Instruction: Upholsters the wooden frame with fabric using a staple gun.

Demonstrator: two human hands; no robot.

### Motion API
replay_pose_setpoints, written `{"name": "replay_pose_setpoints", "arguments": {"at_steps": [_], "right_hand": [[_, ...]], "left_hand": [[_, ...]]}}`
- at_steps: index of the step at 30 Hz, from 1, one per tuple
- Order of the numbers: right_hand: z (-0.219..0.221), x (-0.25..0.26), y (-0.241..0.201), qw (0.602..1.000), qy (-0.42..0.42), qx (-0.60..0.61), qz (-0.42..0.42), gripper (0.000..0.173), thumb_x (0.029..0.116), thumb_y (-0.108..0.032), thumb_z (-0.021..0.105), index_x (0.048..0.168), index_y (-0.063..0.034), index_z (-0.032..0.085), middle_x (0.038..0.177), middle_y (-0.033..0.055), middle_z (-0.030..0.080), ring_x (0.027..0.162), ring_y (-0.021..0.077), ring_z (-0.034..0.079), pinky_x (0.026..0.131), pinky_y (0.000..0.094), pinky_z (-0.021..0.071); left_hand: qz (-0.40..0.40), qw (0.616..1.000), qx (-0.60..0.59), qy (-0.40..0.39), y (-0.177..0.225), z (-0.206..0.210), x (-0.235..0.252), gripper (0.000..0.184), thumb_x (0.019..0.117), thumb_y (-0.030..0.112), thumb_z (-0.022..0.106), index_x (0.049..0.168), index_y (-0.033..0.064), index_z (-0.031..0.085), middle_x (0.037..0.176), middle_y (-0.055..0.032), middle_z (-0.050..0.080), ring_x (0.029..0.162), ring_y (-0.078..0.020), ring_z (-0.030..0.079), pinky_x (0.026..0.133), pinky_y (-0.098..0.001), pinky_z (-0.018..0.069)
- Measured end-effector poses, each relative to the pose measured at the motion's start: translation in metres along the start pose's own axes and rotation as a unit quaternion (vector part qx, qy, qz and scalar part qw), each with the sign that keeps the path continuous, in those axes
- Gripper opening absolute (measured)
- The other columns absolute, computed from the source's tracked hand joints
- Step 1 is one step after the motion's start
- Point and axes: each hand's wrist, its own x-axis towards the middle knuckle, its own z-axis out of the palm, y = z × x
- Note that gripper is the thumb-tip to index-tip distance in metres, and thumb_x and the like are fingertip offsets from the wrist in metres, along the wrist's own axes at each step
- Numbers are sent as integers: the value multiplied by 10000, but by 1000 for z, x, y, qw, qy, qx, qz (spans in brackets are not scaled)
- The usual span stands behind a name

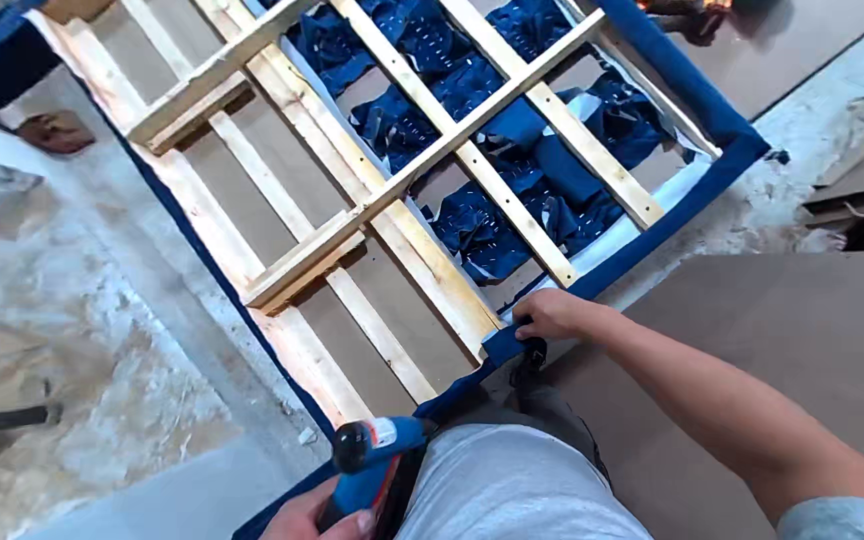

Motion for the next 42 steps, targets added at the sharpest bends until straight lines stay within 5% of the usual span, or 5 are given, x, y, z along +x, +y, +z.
{"name": "replay_pose_setpoints", "arguments": {"at_steps": [9, 15, 25, 31, 42], "right_hand": [[8, -57, 9, 976, 154, -44, -145, 210, 1004, -325, 622, 929, -186, 760, 928, -18, 716, 947, 181, 675, 914, 441, 531], [6, -110, 68, 968, 246, -25, 29, 234, 973, -276, 668, 1169, -157, 715, 1017, 28, 734, 975, 213, 703, 960, 481, 544], [-16, -148, 119, 912, 321, 43, 252, 307, 1052, -414, 530, 1105, -228, 769, 951, -3, 743, 885, 184, 699, 815, 471, 548], [-37, -158, 164, 876, 356, 146, 291, 293, 1025, -438, 593, 1027, -198, 763, 855, -22, 735, 728, 138, 694, 654, 447, 585], [-70, -179, 251, 863, 139, 286, 392, 706, 860, -817, 551, 836, -134, 729, 747, 80, 695, 738, 290, 687, 694, 590, 542]], "left_hand": [[-35, 996, 69, 37, 35, 67, 58, 342, 908, 338, 688, 1122, 72, 670, 859, -64, 746, 714, -207, 739, 654, -397, 647], [25, 911, 391, 127, 78, 96, 126, 354, 840, 444, 647, 1090, 219, 756, 732, -2, 699, 652, -185, 682, 580, -504, 560], [-130, 799, 578, -99, 151, 159, 271, 376, 941, 397, 630, 1247, 181, 665, 972, -89, 731, 941, -306, 711, 803, -555, 571], [-126, 825, 550, -28, 168, 187, 272, 377, 932, 376, 655, 1235, 156, 695, 943, -102, 744, 913, -314, 723, 801, -568, 569], [-114, 836, 537, 9, 229, 271, 319, 402, 925, 415, 682, 1251, 182, 707, 951, -114, 746, 925, -318, 721, 831, -583, 566]]}}
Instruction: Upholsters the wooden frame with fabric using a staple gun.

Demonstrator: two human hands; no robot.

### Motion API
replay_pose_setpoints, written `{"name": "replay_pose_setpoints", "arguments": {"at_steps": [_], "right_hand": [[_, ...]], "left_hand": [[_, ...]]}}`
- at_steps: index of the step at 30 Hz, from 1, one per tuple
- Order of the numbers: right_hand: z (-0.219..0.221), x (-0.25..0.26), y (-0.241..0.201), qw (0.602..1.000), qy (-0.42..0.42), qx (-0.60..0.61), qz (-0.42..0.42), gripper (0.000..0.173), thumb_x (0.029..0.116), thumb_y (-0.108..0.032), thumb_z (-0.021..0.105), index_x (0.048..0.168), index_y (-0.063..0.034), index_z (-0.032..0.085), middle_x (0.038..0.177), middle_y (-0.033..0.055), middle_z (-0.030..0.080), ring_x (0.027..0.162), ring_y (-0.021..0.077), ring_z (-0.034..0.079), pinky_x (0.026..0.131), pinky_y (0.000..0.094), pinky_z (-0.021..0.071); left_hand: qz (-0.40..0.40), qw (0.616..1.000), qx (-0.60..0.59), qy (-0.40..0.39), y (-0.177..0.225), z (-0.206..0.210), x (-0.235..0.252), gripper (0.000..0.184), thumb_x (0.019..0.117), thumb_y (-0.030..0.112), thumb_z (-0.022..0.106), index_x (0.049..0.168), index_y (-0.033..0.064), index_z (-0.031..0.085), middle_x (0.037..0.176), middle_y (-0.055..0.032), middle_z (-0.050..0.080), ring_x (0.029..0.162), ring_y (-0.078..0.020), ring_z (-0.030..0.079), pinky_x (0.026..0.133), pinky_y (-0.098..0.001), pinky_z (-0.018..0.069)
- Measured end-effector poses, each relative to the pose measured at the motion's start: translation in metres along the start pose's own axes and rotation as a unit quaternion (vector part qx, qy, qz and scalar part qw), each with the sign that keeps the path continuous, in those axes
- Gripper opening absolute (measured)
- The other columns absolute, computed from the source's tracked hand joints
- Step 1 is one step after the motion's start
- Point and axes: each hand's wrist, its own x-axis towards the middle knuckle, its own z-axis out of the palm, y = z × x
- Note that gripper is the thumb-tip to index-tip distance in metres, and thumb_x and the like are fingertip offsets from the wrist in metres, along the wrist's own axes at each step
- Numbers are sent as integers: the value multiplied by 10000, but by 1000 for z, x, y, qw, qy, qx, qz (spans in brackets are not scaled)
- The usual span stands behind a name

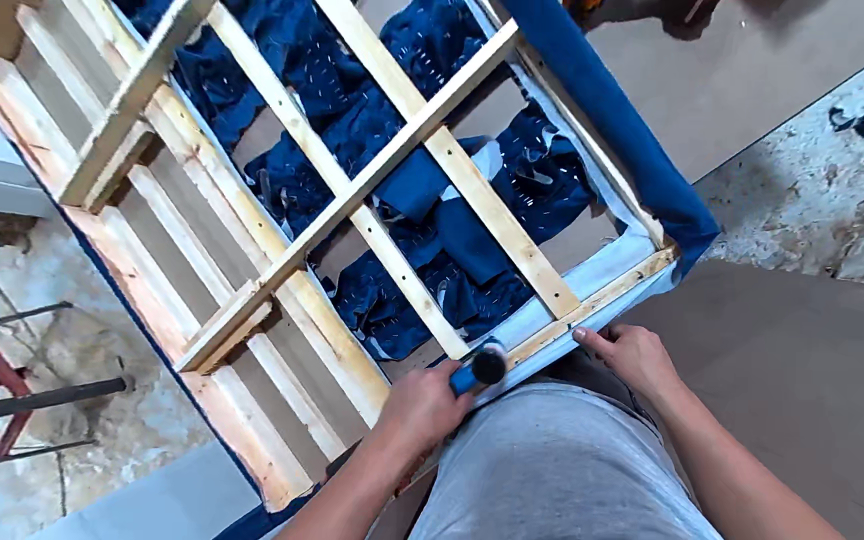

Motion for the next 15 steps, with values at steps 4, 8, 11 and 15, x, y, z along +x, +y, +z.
{"name": "replay_pose_setpoints", "arguments": {"at_steps": [4, 8, 11, 15], "right_hand": [[-17, 16, 19, 992, -9, 121, -32, 584, 917, -716, 590, 889, -147, 721, 761, 23, 712, 731, 213, 697, 720, 526, 572], [-37, 28, 27, 988, -25, 143, -45, 548, 929, -671, 618, 939, -132, 717, 793, 39, 709, 760, 216, 692, 742, 523, 568], [-42, 31, 31, 985, -30, 163, -47, 544, 925, -652, 638, 970, -116, 718, 820, 61, 710, 792, 235, 696, 770, 542, 570], [-47, 38, 36, 972, -43, 230, -35, 577, 901, -634, 684, 1050, -76, 694, 861, 79, 720, 810, 242, 708, 792, 532, 587]], "left_hand": [[-9, 998, 54, -19, 32, -16, 19, 327, 929, 411, 668, 1118, 148, 713, 905, -104, 722, 900, -311, 706, 803, -571, 566], [3, 999, 37, 15, 74, -20, 20, 376, 928, 416, 675, 1225, 188, 714, 939, -104, 741, 924, -314, 714, 829, -577, 565], [-15, 998, 59, -11, 96, -17, 34, 349, 919, 411, 667, 1168, 169, 699, 961, -109, 729, 958, -320, 708, 839, -580, 565], [7, 999, 25, 28, 111, -36, 20, 269, 923, 360, 679, 1108, 172, 729, 854, -88, 719, 831, -288, 705, 752, -565, 568]]}}
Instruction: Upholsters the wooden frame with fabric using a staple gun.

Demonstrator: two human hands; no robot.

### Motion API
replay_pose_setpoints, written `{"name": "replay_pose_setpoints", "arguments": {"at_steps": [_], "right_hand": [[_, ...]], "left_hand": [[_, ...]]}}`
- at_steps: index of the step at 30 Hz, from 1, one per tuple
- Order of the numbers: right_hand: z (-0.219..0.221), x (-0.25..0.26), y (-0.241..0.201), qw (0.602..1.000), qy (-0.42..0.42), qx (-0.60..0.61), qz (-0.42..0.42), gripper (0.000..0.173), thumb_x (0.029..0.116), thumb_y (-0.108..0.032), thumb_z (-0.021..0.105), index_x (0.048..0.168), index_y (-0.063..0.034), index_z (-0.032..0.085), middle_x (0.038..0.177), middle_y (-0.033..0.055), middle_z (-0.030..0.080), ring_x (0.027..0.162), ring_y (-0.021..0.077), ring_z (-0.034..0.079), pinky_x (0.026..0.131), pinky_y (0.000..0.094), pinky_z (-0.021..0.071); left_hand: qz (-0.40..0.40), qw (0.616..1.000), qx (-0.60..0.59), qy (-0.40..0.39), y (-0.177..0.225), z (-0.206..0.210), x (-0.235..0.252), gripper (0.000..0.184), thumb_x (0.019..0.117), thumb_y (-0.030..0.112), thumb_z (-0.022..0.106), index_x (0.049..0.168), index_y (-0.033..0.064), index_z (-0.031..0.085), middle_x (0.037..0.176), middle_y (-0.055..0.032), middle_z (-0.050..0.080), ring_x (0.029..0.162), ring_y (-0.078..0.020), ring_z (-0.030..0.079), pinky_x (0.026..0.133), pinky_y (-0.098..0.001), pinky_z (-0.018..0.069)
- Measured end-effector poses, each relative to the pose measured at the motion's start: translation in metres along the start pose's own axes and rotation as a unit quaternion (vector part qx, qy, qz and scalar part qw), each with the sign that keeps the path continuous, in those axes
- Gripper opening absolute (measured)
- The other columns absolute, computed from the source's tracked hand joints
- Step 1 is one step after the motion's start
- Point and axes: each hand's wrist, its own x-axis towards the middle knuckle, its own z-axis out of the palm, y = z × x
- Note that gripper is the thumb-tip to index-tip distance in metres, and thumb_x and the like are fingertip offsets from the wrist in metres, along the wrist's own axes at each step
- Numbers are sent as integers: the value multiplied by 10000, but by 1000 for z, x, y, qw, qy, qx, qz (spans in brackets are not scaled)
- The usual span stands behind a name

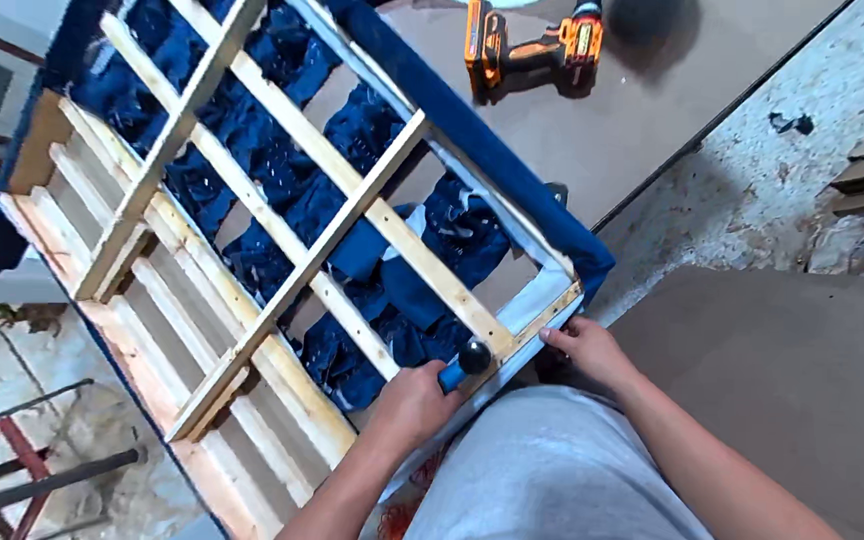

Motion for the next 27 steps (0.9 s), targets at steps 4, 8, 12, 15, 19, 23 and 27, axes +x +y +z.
{"name": "replay_pose_setpoints", "arguments": {"at_steps": [4, 8, 12, 15, 19, 23, 27], "right_hand": [[-4, 11, 0, 997, -20, 77, 13, 536, 900, -554, 737, 1074, -50, 682, 852, 76, 725, 783, 214, 707, 782, 462, 597], [-9, 16, -2, 998, -35, 56, 3, 508, 906, -576, 714, 958, -70, 706, 777, 55, 711, 721, 206, 688, 727, 463, 582], [-15, 19, -3, 999, -53, 3, -10, 556, 895, -637, 687, 905, -82, 711, 764, 68, 686, 734, 236, 673, 748, 516, 560], [-10, 17, 5, 997, -65, 30, -6, 535, 868, -643, 713, 965, -116, 727, 775, 44, 707, 720, 203, 687, 738, 485, 581], [-10, 14, 2, 996, -61, 65, -5, 573, 852, -606, 760, 1104, -93, 716, 914, 76, 741, 840, 218, 718, 821, 498, 593], [-24, 6, -1, 973, -67, 219, 16, 558, 928, -428, 755, 1318, -79, 558, 951, 77, 720, 788, 178, 679, 702, 368, 573], [-30, 1, -19, 953, -211, 219, -9, 334, 973, -313, 710, 1144, -31, 652, 832, 85, 719, 688, 147, 659, 670, 294, 562]], "left_hand": [[41, 999, -3, 17, 52, -15, 30, 250, 912, 359, 692, 1057, 159, 729, 857, -94, 718, 844, -298, 703, 761, -585, 564], [39, 996, 78, -16, 77, -24, 51, 253, 910, 385, 658, 1005, 156, 707, 834, -74, 699, 837, -285, 699, 733, -565, 568], [51, 996, 69, 7, 107, -36, 47, 273, 918, 401, 661, 1070, 181, 718, 847, -65, 713, 843, -268, 704, 753, -553, 569], [59, 994, 97, -6, 133, -33, 62, 311, 932, 404, 661, 1051, 120, 705, 883, -120, 710, 883, -333, 705, 759, -593, 565], [61, 998, 29, -11, 120, -48, 62, 249, 925, 350, 667, 1003, 116, 703, 811, -111, 689, 784, -308, 694, 688, -579, 564], [-16, 983, -178, 42, 49, -48, 22, 269, 937, 374, 700, 1032, 124, 728, 752, -89, 689, 643, -248, 673, 636, -527, 579], [-160, 929, -315, 106, -55, -17, -43, 321, 929, 380, 720, 1038, 78, 709, 735, -100, 690, 608, -255, 673, 611, -508, 587]]}}
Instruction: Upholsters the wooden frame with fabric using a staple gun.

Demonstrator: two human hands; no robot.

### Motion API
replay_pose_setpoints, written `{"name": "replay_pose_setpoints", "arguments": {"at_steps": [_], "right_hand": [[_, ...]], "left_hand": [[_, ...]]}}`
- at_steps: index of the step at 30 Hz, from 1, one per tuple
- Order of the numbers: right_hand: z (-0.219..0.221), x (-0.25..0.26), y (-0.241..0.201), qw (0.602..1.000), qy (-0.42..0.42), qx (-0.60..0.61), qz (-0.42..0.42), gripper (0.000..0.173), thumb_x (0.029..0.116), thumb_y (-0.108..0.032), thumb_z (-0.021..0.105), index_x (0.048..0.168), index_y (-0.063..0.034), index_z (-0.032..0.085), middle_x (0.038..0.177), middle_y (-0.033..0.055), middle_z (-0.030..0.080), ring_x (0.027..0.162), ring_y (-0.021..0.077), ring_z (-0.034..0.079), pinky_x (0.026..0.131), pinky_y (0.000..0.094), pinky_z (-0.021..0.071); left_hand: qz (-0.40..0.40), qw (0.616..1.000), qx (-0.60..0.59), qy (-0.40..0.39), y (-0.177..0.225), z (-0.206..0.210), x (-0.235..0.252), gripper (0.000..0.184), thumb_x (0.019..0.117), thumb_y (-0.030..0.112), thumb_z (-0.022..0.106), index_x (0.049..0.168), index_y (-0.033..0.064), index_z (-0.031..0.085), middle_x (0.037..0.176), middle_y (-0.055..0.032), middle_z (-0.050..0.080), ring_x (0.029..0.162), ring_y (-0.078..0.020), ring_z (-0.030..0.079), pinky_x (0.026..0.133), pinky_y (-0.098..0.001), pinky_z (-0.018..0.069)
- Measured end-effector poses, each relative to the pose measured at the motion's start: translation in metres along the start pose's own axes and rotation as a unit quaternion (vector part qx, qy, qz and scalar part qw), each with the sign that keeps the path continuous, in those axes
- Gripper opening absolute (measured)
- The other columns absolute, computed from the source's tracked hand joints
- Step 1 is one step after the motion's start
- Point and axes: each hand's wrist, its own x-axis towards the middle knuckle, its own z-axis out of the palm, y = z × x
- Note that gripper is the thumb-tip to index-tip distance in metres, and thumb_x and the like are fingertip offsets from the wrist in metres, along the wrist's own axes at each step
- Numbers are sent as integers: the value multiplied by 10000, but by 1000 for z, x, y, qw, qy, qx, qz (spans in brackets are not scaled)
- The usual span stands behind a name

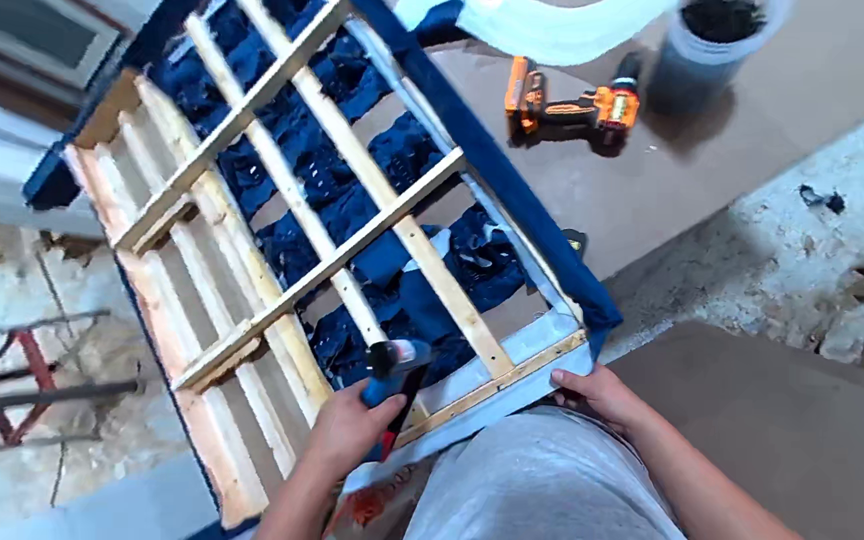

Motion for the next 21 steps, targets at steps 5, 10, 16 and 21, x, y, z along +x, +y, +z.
{"name": "replay_pose_setpoints", "arguments": {"at_steps": [5, 10, 16, 21], "right_hand": [[50, 27, -18, 949, -183, -247, 66, 342, 1054, -362, 582, 1144, -76, 746, 914, 14, 739, 724, 77, 624, 681, 250, 514], [155, 49, -29, 896, -164, -413, -3, 295, 1064, -361, 558, 1222, -158, 703, 898, -3, 745, 686, 122, 669, 647, 330, 576], [313, 97, 16, 630, -234, -686, -278, 538, 984, -560, 595, 1289, -123, 669, 1152, 88, 721, 1089, 276, 687, 967, 542, 548], [386, 126, 55, 461, -343, -817, -56, 559, 969, -618, 584, 1118, -89, 688, 1056, 150, 704, 1044, 349, 678, 877, 604, 535]], "left_hand": [[-111, 983, -79, 121, -141, -28, -64, 338, 927, 375, 743, 1051, 62, 707, 734, -124, 678, 600, -283, 655, 602, -548, 564], [-204, 947, -170, 182, -244, -11, -136, 317, 907, 365, 756, 1025, 74, 708, 739, -91, 680, 617, -246, 659, 611, -517, 564], [-260, 930, -228, 125, -312, 23, -174, 365, 920, 381, 756, 1088, 60, 719, 893, -129, 722, 813, -282, 712, 794, -561, 585], [-238, 917, -300, 114, -345, 44, -168, 420, 852, 437, 758, 1081, 88, 719, 853, -59, 723, 737, -185, 711, 721, -449, 612]]}}
